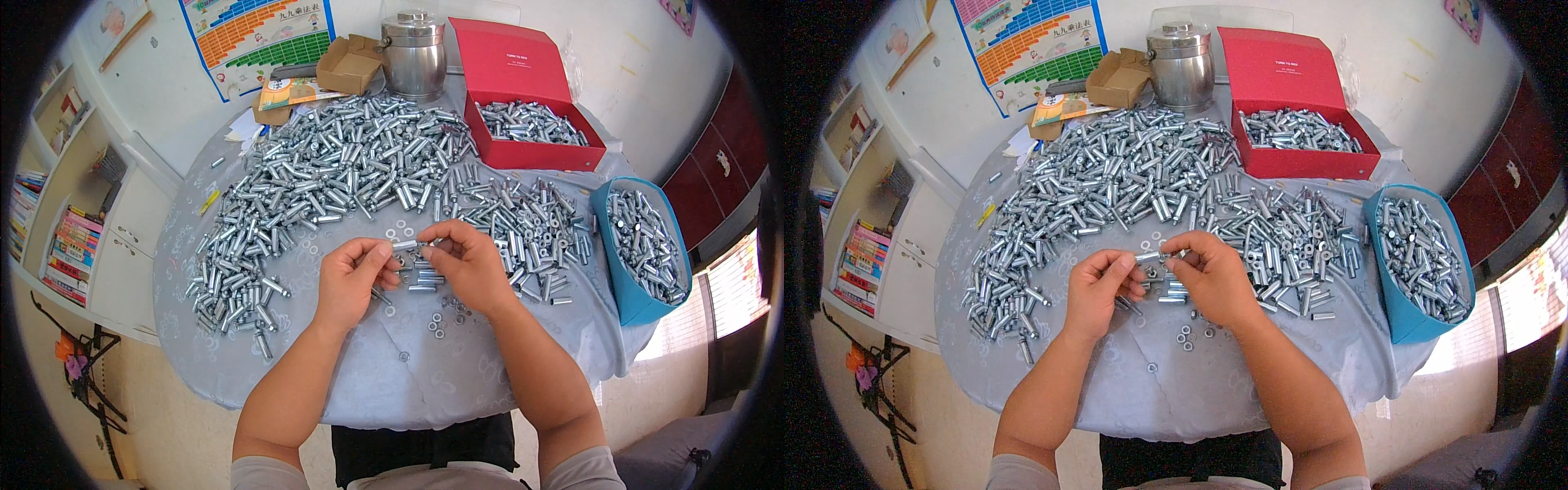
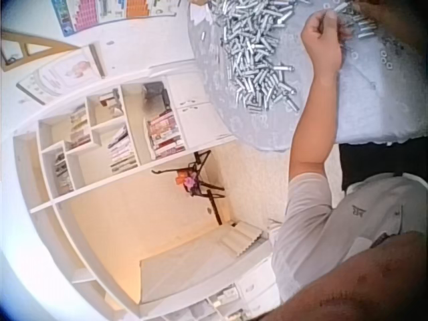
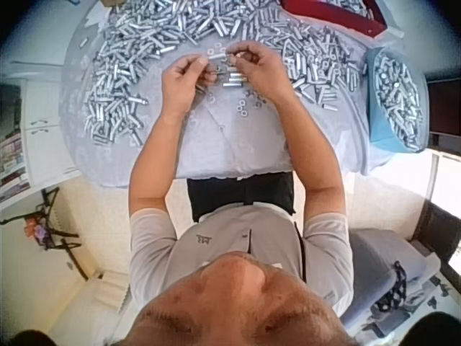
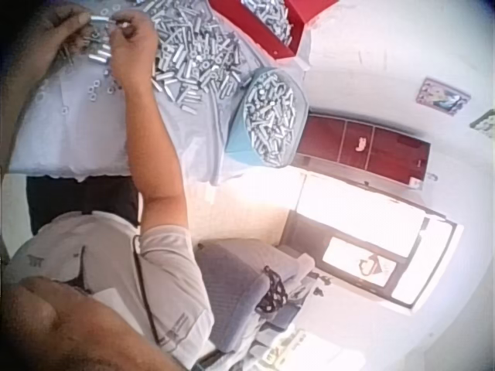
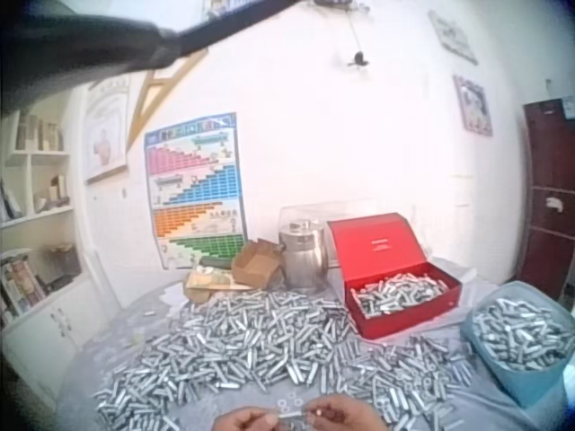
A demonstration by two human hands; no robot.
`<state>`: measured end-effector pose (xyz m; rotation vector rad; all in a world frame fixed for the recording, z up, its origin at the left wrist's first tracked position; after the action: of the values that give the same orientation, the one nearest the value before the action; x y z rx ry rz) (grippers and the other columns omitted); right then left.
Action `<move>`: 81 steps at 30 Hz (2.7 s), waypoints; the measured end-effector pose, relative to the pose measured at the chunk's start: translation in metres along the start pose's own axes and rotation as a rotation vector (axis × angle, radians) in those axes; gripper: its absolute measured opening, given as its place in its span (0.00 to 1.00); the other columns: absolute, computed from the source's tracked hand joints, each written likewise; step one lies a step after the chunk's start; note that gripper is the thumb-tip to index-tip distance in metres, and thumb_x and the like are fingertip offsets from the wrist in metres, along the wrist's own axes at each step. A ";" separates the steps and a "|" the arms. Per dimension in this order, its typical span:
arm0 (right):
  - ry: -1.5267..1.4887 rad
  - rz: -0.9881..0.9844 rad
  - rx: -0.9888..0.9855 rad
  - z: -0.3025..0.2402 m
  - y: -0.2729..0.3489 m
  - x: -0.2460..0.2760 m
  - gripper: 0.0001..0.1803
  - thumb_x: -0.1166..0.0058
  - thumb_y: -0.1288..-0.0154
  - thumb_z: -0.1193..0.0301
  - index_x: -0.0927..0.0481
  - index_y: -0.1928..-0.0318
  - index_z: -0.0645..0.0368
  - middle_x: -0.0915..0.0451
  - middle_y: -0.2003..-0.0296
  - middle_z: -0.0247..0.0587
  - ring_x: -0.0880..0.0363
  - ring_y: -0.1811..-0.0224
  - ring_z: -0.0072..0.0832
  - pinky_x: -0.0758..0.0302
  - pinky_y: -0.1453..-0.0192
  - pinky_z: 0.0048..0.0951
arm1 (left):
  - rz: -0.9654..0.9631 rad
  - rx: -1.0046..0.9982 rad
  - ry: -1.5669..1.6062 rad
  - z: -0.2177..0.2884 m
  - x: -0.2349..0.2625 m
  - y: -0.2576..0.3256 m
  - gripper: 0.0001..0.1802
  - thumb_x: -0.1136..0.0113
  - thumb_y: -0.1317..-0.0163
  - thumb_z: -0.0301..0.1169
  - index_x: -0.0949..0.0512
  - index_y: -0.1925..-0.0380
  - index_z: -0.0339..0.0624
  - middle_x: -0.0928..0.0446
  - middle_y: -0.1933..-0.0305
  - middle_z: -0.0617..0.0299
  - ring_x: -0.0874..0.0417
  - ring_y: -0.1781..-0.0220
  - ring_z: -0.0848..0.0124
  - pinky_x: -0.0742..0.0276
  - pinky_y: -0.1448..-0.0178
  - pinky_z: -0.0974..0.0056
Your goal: The person repeatedly picks a bolt and a nut from a large pile on a table, threads the nut onto the bolt by hand, and places the assembled pair back on the table. The process is repeated continuously with no tools used.
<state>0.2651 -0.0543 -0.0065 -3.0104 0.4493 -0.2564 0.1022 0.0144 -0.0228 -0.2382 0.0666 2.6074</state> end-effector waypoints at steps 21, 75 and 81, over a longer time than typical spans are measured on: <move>0.190 0.010 0.174 -0.007 0.001 -0.001 0.09 0.40 0.39 0.74 0.18 0.58 0.63 0.21 0.63 0.40 0.27 0.74 0.20 0.29 0.69 0.22 | -0.006 0.020 -0.027 -0.001 0.001 -0.002 0.11 0.42 0.33 0.31 0.20 0.57 0.35 0.17 0.66 0.57 0.19 0.73 0.75 0.21 0.71 0.70; 0.246 0.133 0.132 -0.006 0.001 0.005 0.11 0.41 0.40 0.71 0.19 0.57 0.62 0.21 0.60 0.45 0.20 0.67 0.32 0.24 0.64 0.28 | 0.047 -0.159 -1.609 0.044 0.042 -0.038 0.16 0.37 0.50 0.28 0.20 0.58 0.44 0.23 0.54 0.50 0.21 0.51 0.50 0.24 0.48 0.51; 0.265 0.131 0.110 -0.006 0.001 0.005 0.11 0.41 0.40 0.71 0.19 0.57 0.62 0.21 0.60 0.45 0.20 0.69 0.32 0.23 0.63 0.29 | 0.050 -0.175 -1.670 0.054 0.033 -0.023 0.11 0.35 0.49 0.31 0.17 0.64 0.43 0.21 0.62 0.52 0.19 0.56 0.52 0.23 0.53 0.51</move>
<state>0.2683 -0.0573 0.0002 -2.8343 0.6285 -0.6512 0.0773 0.0549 0.0243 1.8083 -0.7058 2.0387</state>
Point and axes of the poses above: each hand's wrist, its own y-axis away from the middle knuckle, its own x-axis out of the back of the hand, z = x × y, the point moved 7 cm from there along -y, towards the middle knuckle
